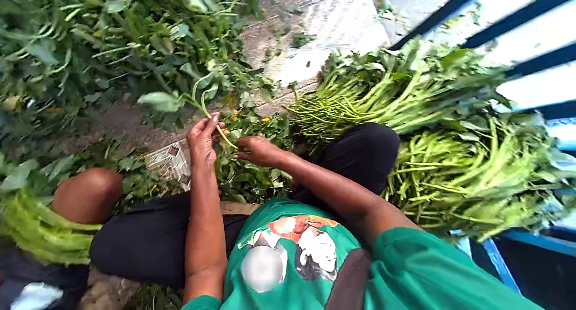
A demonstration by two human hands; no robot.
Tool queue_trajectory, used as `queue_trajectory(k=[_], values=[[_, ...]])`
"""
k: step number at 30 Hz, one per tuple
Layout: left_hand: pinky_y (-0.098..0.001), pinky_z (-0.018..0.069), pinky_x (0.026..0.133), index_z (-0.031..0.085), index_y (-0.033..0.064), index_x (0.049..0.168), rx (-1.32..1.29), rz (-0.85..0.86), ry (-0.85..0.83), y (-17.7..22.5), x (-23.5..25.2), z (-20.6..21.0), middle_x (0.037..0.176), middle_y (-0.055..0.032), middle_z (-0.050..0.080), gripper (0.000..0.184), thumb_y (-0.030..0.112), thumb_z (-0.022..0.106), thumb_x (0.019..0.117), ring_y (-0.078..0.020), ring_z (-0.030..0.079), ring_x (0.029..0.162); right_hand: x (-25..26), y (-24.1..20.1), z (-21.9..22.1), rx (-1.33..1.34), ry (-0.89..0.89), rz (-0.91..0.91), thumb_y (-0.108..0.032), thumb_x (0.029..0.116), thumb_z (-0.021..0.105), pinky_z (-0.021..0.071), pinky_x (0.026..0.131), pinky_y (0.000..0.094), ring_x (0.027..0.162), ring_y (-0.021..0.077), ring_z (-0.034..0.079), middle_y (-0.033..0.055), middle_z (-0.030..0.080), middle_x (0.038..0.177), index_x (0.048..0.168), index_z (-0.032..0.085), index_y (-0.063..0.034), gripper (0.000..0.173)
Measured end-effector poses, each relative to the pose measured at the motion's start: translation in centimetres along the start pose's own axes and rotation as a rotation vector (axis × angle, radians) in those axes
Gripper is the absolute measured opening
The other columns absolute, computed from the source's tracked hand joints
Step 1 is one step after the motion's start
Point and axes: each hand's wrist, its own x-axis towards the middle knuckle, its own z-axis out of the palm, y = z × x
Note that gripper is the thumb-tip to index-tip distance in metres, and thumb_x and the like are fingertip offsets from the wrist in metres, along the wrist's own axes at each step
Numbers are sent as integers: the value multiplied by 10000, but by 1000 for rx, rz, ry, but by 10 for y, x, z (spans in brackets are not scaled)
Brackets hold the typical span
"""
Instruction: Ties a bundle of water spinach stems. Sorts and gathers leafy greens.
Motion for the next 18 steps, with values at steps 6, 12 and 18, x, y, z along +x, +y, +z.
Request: queue_trajectory(k=[6, 12, 18], values=[[-421, 556, 1000, 488, 82, 1487, 61, 88, -355, -1, 9, 14, 1354, -87, 658, 449, 315, 411, 1110, -226, 657, 1200, -36, 2, -65, 231, 532, -158, -146, 1057, 562, 581, 724, 429, 720, 228, 690, 142, 722, 842, 1016, 710, 51, 250], [-712, 266, 1162, 269, 16, 1610, 1190, -91, -456, -81, 20, -45, 1577, -411, 253, 1046, 343, 876, 823, -581, 295, 1451, -128, 43, -187, 325, 1419, -331, -15, 1051, 468, 567, 594, 272, 672, 87, 660, 121, 756, 997, 1146, 657, 107, 244], [-733, 157, 1181, 118, 174, 1667, 1355, -421, -413, -128, 38, -60, 1651, -359, 95, 1265, 580, 877, 739, -563, 142, 1510, -208, 179, -136, 1222, 1699, 464, -352, 1141, 334, 482, 514, 239, 561, 73, 583, 53, 749, 914, 1200, 623, -29, 438]])
